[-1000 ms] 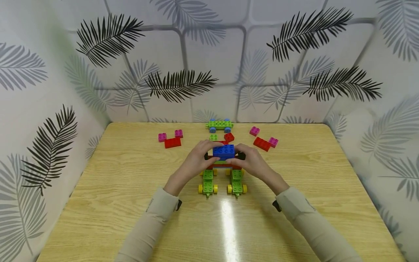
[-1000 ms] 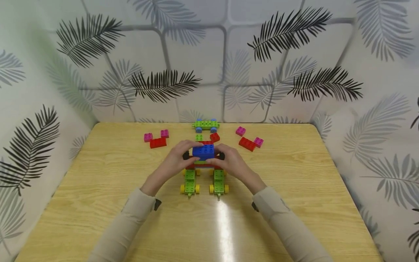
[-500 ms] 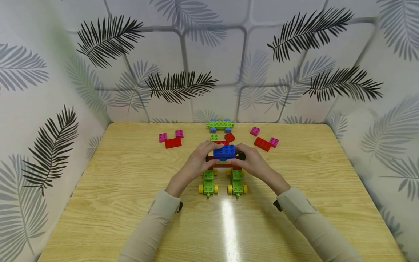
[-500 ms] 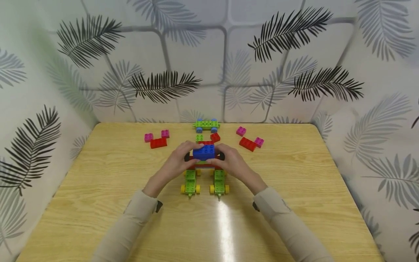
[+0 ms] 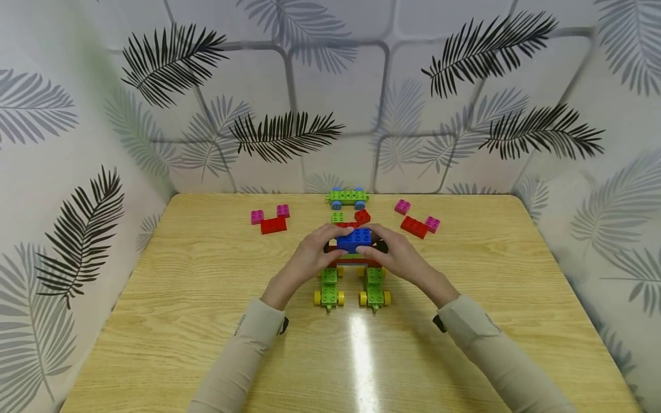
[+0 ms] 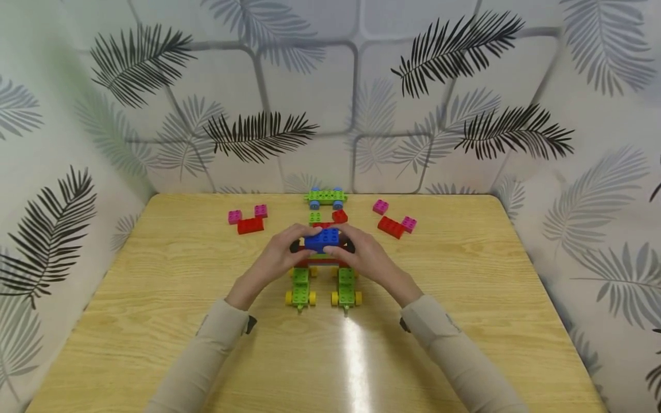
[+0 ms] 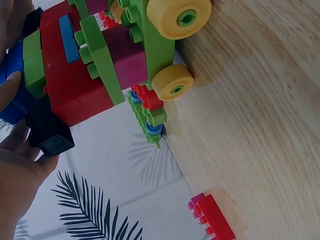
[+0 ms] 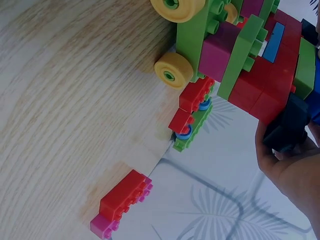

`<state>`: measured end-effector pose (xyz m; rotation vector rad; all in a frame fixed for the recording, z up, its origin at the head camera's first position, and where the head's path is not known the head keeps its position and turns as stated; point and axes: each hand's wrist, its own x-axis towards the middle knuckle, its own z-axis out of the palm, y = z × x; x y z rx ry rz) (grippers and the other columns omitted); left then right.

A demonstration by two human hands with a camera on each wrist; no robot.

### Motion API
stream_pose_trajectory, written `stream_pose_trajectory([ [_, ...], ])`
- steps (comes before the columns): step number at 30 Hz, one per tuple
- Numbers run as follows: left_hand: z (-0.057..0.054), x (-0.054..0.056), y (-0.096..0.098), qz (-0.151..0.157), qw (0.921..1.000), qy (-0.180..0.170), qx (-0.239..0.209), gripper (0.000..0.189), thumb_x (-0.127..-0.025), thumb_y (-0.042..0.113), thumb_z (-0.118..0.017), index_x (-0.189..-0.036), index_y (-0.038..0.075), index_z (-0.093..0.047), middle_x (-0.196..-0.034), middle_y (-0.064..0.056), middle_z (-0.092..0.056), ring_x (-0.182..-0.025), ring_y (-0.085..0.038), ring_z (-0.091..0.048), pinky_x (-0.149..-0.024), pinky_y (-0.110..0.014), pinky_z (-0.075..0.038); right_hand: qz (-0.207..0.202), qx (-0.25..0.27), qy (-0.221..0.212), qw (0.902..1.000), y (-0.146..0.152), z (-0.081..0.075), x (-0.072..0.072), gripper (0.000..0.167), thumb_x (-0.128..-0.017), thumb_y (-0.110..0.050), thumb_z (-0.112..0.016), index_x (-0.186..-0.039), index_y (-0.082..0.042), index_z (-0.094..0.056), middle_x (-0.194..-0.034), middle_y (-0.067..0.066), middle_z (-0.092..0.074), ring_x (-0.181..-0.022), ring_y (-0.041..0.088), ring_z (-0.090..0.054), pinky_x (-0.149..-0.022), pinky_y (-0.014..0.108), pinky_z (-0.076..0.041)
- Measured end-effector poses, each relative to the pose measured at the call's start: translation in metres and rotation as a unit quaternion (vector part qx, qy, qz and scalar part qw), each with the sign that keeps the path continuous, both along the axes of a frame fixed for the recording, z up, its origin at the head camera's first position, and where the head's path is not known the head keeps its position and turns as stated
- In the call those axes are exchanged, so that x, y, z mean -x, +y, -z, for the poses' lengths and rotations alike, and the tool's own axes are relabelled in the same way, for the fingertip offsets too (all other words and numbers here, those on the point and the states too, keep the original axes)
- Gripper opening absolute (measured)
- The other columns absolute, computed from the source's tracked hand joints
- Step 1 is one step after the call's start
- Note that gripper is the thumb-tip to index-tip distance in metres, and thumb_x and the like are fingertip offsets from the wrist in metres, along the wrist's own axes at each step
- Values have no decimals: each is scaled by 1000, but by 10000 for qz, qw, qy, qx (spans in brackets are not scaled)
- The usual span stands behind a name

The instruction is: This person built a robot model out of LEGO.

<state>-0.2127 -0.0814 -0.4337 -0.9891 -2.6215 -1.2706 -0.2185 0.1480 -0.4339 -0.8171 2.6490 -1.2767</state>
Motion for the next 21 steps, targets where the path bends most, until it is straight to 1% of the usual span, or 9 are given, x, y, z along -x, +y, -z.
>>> stream_pose_trajectory([
  [3,1,-1,1,-2,10000,30,-29,44,-86,1,-70,-128,8,-60,-117,-10,-60,-108,-26,-59,-93,-40,-50,85,-30,-23,10000,1,1,0,42,-94,-35,-62,-127,-10,-56,-103,8,-65,-90,22,-59,-80,38,-53],
  [7,1,-2,1,-37,9998,93,-175,45,-83,-3,-71,-126,9,-61,-115,-11,-61,-106,-26,-59,-91,-41,-51,104,-69,-7,9999,2,1,1,39,-93,-36,-63,-123,-10,-60,-99,7,-65,-86,21,-58,-75,35,-52],
  [11,1,-3,1,-28,9996,120,-272,45,-83,-4,-71,-125,8,-62,-114,-11,-62,-105,-26,-59,-90,-40,-51,110,-128,-4,9999,2,1,2,40,-93,-38,-64,-122,-11,-62,-98,5,-65,-83,19,-57,-72,33,-50],
  [16,1,-3,1,11,9994,161,-293,44,-83,-3,-71,-124,7,-62,-114,-11,-62,-106,-25,-60,-91,-39,-51,135,-108,-46,9998,3,2,2,41,-92,-40,-64,-122,-12,-62,-99,4,-65,-85,19,-57,-73,33,-50],
  [21,2,-3,1,33,9992,212,-336,44,-82,-3,-72,-124,7,-62,-113,-11,-62,-105,-25,-60,-91,-38,-51,117,-62,4,9999,4,4,2,41,-91,-39,-65,-121,-11,-63,-100,4,-66,-85,19,-57,-74,34,-51],
])
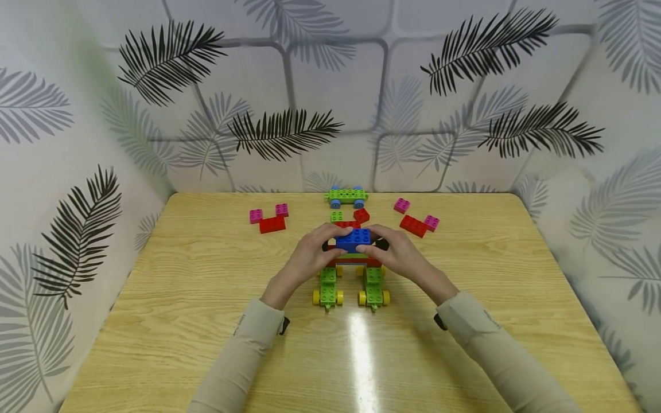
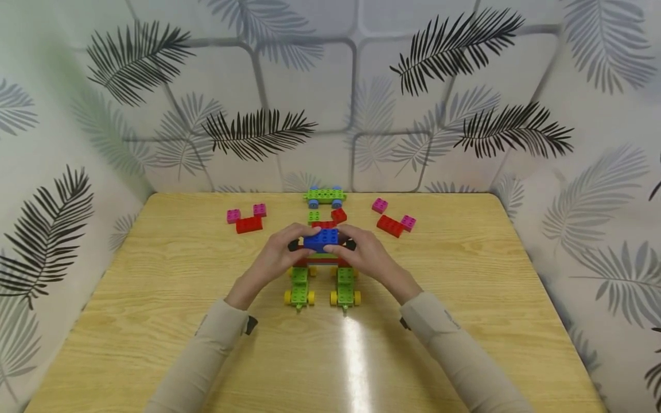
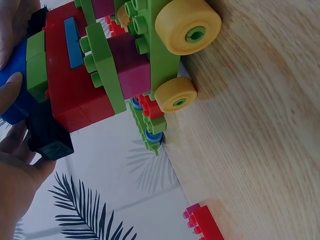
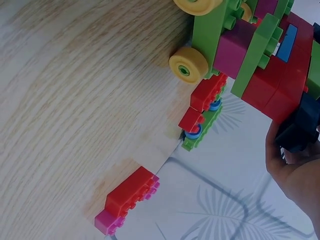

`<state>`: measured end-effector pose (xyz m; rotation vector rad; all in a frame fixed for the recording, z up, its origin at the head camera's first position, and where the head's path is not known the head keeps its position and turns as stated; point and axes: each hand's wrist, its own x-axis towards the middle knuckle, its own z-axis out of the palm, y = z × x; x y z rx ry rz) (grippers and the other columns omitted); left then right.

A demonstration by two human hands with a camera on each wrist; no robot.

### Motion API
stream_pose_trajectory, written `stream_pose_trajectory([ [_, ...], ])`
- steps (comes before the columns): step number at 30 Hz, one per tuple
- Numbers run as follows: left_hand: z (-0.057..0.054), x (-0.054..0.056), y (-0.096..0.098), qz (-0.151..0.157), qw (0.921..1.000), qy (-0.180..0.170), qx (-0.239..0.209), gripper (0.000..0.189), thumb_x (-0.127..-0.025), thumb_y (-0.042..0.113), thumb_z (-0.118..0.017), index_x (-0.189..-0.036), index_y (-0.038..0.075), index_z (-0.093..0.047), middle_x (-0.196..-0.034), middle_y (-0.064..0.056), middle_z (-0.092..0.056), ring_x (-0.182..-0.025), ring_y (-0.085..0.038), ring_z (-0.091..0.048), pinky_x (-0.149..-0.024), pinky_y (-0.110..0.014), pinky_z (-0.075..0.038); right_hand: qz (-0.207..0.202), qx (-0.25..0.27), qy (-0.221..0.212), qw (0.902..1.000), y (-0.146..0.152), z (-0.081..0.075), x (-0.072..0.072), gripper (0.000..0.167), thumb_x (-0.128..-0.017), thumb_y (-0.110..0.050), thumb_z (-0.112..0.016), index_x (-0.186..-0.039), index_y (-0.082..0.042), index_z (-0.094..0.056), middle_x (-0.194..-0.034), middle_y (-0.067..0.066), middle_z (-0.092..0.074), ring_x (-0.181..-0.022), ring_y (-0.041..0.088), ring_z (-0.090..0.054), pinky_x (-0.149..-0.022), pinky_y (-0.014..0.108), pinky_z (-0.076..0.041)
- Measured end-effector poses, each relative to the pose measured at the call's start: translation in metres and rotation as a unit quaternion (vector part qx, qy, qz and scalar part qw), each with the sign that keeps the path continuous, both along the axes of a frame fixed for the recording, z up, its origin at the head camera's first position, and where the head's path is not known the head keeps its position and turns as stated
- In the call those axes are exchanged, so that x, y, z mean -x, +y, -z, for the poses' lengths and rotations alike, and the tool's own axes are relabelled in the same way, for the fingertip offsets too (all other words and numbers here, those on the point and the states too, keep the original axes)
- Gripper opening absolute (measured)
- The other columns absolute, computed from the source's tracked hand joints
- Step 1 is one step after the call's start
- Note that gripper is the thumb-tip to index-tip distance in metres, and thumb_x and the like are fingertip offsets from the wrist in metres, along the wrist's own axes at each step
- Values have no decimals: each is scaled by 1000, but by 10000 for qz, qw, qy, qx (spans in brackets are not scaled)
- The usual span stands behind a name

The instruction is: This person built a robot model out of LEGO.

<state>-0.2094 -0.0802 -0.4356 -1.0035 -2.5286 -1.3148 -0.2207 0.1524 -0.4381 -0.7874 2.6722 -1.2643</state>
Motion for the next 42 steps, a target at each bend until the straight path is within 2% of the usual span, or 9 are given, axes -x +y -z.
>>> stream_pose_trajectory([
  [8,0,-1,0,33,10000,-14,-47,46,-81,-5,-72,-125,7,-62,-114,-11,-62,-106,-25,-59,-92,-38,-50,-22,65,36,10000,0,-1,-1,39,-91,-37,-66,-120,-10,-63,-100,5,-66,-86,20,-57,-75,36,-50],
  [21,0,2,-1,37,9999,38,-122,45,-81,-5,-72,-123,7,-63,-112,-9,-62,-104,-24,-60,-91,-36,-51,19,119,83,9999,-1,1,-1,40,-91,-38,-66,-120,-11,-63,-100,3,-66,-83,18,-56,-73,34,-51],
  [31,4,1,0,37,9999,0,-153,42,-83,-1,-71,-123,7,-62,-115,-12,-60,-108,-27,-58,-93,-45,-49,18,176,73,9998,-1,1,-2,37,-91,-35,-66,-118,-11,-63,-101,6,-65,-83,20,-57,-72,35,-51],
  [37,5,-1,2,-1,10000,20,-1,47,-83,0,-72,-127,8,-58,-117,-13,-57,-111,-28,-56,-92,-44,-49,-2,224,66,9997,-1,2,-3,38,-91,-34,-67,-119,-9,-63,-102,7,-66,-87,23,-58,-76,35,-51],
  [42,5,-2,3,-64,9998,-8,-169,45,-82,-2,-72,-125,8,-61,-115,-12,-58,-108,-28,-57,-90,-46,-50,5,223,82,9997,-1,2,-4,37,-91,-35,-67,-119,-10,-63,-102,6,-66,-86,21,-58,-74,35,-51],
])
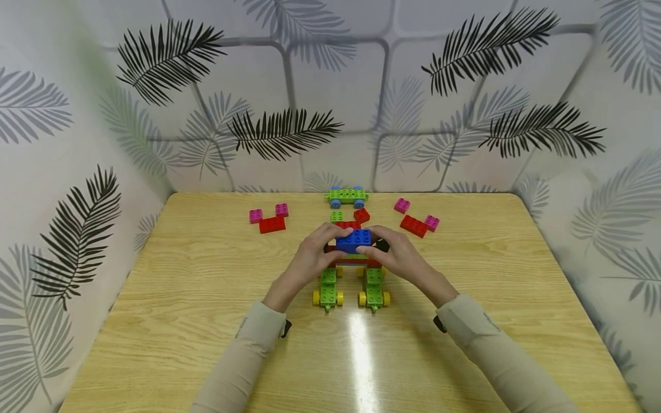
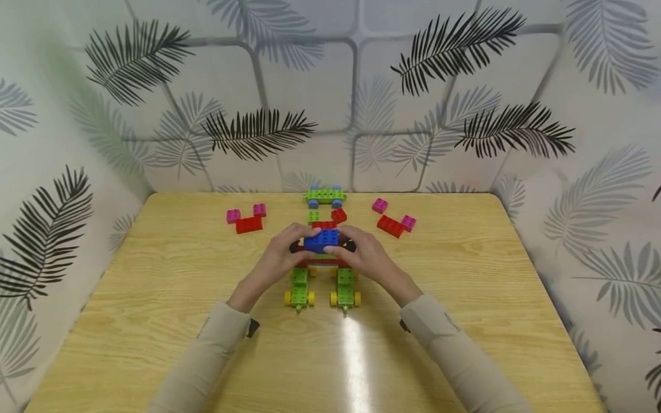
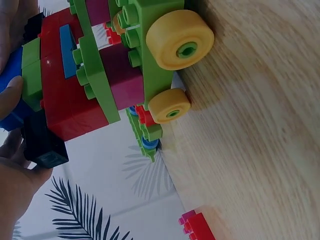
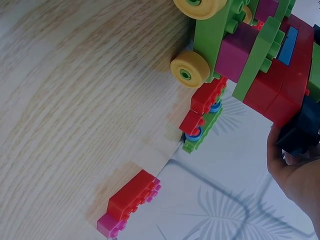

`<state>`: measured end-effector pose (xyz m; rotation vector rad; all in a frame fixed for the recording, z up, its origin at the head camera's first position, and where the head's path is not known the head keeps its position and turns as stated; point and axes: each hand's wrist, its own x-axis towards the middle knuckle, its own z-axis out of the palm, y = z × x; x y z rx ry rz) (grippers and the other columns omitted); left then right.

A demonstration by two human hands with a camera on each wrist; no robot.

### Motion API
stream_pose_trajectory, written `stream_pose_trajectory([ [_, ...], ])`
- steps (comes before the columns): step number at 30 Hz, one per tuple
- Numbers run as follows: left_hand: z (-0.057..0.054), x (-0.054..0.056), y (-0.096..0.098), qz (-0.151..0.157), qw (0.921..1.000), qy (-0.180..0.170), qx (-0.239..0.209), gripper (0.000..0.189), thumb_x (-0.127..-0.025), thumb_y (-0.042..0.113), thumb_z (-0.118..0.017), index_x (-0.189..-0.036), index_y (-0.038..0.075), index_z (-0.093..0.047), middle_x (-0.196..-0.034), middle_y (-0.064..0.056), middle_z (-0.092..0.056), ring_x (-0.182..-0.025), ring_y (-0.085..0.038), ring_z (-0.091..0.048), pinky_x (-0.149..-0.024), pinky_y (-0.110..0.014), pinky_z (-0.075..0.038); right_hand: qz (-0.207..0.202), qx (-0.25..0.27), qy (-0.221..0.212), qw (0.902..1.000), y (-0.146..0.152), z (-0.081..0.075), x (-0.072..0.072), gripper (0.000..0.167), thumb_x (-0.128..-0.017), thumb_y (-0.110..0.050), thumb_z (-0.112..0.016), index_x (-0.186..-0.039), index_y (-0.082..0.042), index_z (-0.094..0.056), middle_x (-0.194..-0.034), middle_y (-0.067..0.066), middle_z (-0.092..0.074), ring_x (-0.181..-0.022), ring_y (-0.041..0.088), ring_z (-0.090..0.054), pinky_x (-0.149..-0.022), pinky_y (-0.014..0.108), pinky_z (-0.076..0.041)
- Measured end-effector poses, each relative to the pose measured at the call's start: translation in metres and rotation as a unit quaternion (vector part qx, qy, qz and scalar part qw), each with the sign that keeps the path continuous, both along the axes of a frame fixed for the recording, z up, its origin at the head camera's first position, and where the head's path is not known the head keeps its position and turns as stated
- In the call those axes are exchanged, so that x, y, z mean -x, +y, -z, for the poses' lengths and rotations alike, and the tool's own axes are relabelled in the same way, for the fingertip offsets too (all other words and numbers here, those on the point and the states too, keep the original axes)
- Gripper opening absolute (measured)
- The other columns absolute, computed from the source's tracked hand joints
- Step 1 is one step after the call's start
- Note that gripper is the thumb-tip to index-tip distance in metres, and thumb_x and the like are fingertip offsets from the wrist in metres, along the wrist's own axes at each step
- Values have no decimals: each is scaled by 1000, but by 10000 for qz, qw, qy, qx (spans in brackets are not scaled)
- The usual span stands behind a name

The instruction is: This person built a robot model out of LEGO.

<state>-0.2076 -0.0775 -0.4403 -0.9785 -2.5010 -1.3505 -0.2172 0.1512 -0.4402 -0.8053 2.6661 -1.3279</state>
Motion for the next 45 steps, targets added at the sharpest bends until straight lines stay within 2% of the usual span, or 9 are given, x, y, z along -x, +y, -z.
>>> stream_pose_trajectory([
  [6,2,-1,-1,66,9998,-58,-174,45,-80,-6,-72,-122,7,-62,-112,-12,-59,-106,-27,-57,-89,-47,-50,-1,62,-7,10000,-1,2,-1,35,-91,-34,-67,-117,-12,-63,-100,3,-66,-84,17,-59,-73,33,-52],
  [15,5,-2,-3,-39,9998,-61,-178,43,-82,-1,-73,-122,9,-62,-114,-10,-59,-109,-25,-57,-92,-39,-50,24,38,-20,10000,-2,3,-3,37,-90,-34,-68,-119,-12,-62,-101,1,-66,-86,17,-59,-75,32,-52],
  [29,4,-2,-5,2,9998,0,-190,45,-81,-1,-73,-124,10,-62,-113,-10,-59,-107,-26,-58,-90,-45,-50,19,33,-74,10000,-4,1,-3,37,-90,-34,-67,-119,-12,-62,-102,2,-66,-86,17,-61,-76,33,-54],
  [33,4,-3,-5,31,9997,-31,-243,47,-80,-4,-73,-124,9,-62,-112,-10,-59,-106,-26,-58,-90,-46,-50,-101,-131,-239,9996,-3,-4,-3,42,-92,-39,-63,-123,-11,-60,-106,4,-66,-90,18,-61,-79,36,-54],
  [36,4,-3,-4,59,9996,-45,-269,47,-79,-5,-74,-124,9,-63,-111,-10,-59,-105,-25,-58,-91,-41,-51,-211,-114,-416,9988,7,-7,1,44,-99,-40,-52,-131,-10,-57,-113,8,-65,-98,23,-61,-86,44,-51],
  [38,4,-3,-4,72,9996,-59,-258,48,-80,-5,-74,-124,8,-62,-111,-9,-60,-105,-24,-58,-92,-38,-50,-35,-35,-421,9991,18,-5,8,45,-102,-41,-45,-134,-11,-56,-118,9,-64,-103,26,-61,-89,48,-49],
  [40,4,-2,-3,62,9997,-68,-220,47,-81,-3,-73,-125,8,-62,-112,-8,-60,-105,-23,-58,-93,-35,-50,305,-12,-239,9992,31,-1,18,45,-103,-39,-43,-135,-9,-55,-123,12,-62,-108,29,-60,-92,51,-47],
  [43,4,-2,-3,23,9998,-96,-174,46,-82,-2,-73,-125,9,-62,-112,-7,-60,-105,-22,-58,-93,-34,-49,977,-403,109,9943,50,9,36,42,-101,-33,-50,-132,-5,-57,-122,16,-61,-107,33,-59,-91,52,-47],
  [45,4,-2,-4,-20,9998,-140,-157,45,-82,-1,-73,-125,9,-63,-111,-7,-60,-105,-22,-58,-93,-35,-49,1235,-849,261,9884,61,18,47,40,-99,-25,-55,-131,0,-56,-122,21,-60,-106,37,-58,-89,53,-47],
])
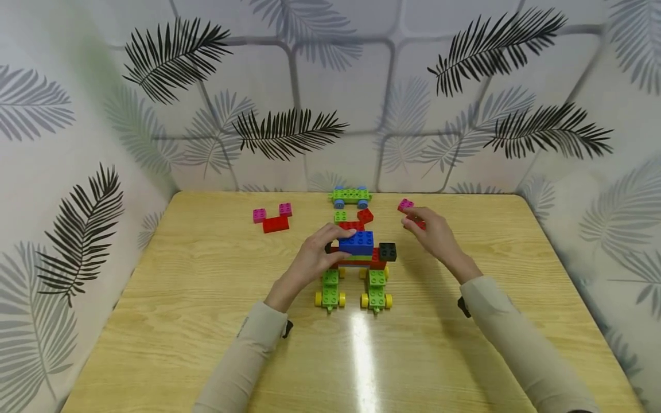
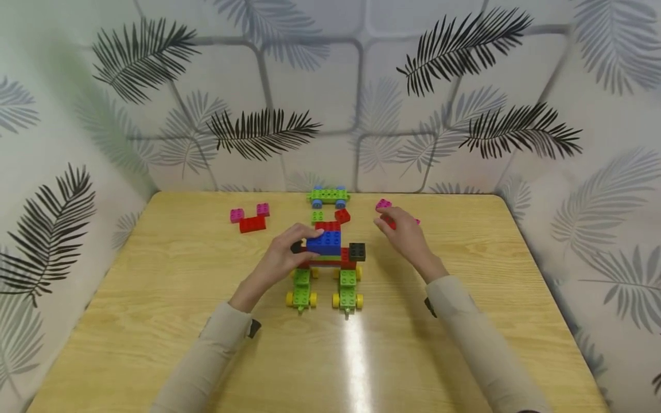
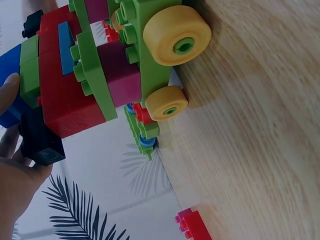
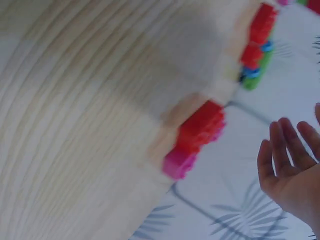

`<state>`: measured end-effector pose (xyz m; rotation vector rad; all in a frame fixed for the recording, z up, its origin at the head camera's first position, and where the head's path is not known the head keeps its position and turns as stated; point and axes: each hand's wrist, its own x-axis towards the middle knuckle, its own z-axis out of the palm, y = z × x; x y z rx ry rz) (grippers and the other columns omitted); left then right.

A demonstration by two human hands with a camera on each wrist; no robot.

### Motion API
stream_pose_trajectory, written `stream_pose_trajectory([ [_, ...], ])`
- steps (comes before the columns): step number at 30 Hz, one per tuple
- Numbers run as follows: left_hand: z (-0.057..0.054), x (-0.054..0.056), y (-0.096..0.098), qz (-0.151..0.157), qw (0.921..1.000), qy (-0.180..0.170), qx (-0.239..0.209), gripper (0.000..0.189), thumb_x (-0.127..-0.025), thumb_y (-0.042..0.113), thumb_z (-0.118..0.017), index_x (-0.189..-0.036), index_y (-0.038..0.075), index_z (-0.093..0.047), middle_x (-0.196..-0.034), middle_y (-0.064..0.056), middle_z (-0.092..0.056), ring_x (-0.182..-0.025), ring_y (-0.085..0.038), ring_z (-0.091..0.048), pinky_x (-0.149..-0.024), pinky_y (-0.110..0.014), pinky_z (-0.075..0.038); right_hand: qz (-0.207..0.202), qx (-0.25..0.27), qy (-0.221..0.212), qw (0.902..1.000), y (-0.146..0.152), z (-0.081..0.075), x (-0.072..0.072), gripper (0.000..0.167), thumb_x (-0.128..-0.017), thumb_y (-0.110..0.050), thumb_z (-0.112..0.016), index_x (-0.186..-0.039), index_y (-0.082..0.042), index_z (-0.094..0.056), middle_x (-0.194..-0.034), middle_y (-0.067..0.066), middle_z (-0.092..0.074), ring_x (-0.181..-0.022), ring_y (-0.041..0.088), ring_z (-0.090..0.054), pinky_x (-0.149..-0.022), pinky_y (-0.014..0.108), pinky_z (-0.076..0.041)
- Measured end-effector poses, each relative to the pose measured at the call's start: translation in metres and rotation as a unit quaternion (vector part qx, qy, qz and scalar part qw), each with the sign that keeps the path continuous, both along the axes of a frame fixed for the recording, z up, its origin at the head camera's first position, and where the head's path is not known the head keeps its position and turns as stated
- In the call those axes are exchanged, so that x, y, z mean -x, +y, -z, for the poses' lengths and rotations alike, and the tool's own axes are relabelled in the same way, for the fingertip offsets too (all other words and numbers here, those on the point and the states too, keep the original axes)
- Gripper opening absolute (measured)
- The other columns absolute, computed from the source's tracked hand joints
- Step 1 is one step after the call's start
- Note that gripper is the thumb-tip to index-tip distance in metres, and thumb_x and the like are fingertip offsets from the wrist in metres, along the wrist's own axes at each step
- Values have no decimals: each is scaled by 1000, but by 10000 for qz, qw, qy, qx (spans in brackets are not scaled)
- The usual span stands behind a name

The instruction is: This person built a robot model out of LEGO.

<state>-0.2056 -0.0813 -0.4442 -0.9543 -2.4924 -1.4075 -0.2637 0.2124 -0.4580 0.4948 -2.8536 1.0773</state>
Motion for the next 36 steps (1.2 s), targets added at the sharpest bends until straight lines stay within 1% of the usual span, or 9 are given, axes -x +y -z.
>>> stream_pose_trajectory([
  [4,-1,0,0,-1,10000,-63,-54,46,-81,-2,-73,-124,8,-63,-110,-7,-60,-104,-23,-58,-93,-39,-50,247,-975,-31,9949,14,14,14,41,-95,-15,-62,-130,5,-56,-121,27,-59,-106,43,-55,-89,55,-44],
  [8,0,0,1,117,9998,-79,-136,47,-81,-3,-73,-125,8,-62,-110,-7,-60,-105,-24,-58,-92,-42,-50,390,-1817,-278,9822,19,26,20,44,-92,-18,-67,-130,3,-57,-123,27,-59,-107,45,-51,-89,58,-41],
  [11,0,0,2,173,9997,-62,-141,47,-81,-3,-73,-126,7,-62,-110,-8,-59,-105,-24,-58,-93,-39,-50,470,-2185,-366,9740,18,32,21,45,-90,-22,-70,-127,1,-59,-121,25,-60,-106,44,-51,-87,58,-40],
  [13,1,0,2,156,9998,-54,-108,48,-81,-4,-73,-126,7,-62,-110,-7,-60,-105,-24,-58,-93,-36,-50,463,-2231,-315,9732,16,35,22,44,-89,-24,-71,-122,2,-61,-115,24,-63,-101,42,-53,-85,56,-42],
  [19,1,0,0,50,9999,-137,-73,47,-82,-3,-73,-126,8,-62,-112,-6,-59,-106,-23,-58,-94,-38,-49,410,-1862,-313,9811,11,38,21,37,-87,-26,-74,-106,2,-61,-96,17,-65,-80,30,-56,-74,45,-47],
  [23,0,-1,0,73,9998,-168,-67,47,-81,-4,-73,-125,7,-62,-112,-7,-59,-107,-24,-58,-94,-41,-49,384,-1601,-217,9861,11,36,19,38,-86,-22,-74,-111,4,-60,-97,19,-65,-81,30,-59,-73,46,-50],
  [27,2,-1,1,111,9997,-166,-121,46,-81,-5,-73,-125,6,-62,-112,-9,-59,-106,-26,-58,-93,-46,-48,91,-1192,408,9920,6,15,13,42,-88,-19,-71,-121,5,-59,-103,23,-65,-88,36,-60,-76,49,-51],
  [30,3,0,1,135,9997,-105,-165,47,-81,-6,-72,-125,6,-61,-112,-10,-59,-105,-27,-58,-92,-49,-48,-186,-754,887,9930,-3,-13,4,41,-91,-19,-69,-125,3,-60,-106,22,-63,-90,35,-59,-75,49,-51],
  [36,2,0,1,60,9998,-96,-133,47,-81,-5,-73,-126,7,-61,-114,-9,-59,-107,-25,-58,-94,-45,-48,-872,108,1303,9876,-32,-67,-25,38,-90,-18,-68,-125,-4,-63,-110,14,-62,-96,29,-57,-75,44,-52],
])
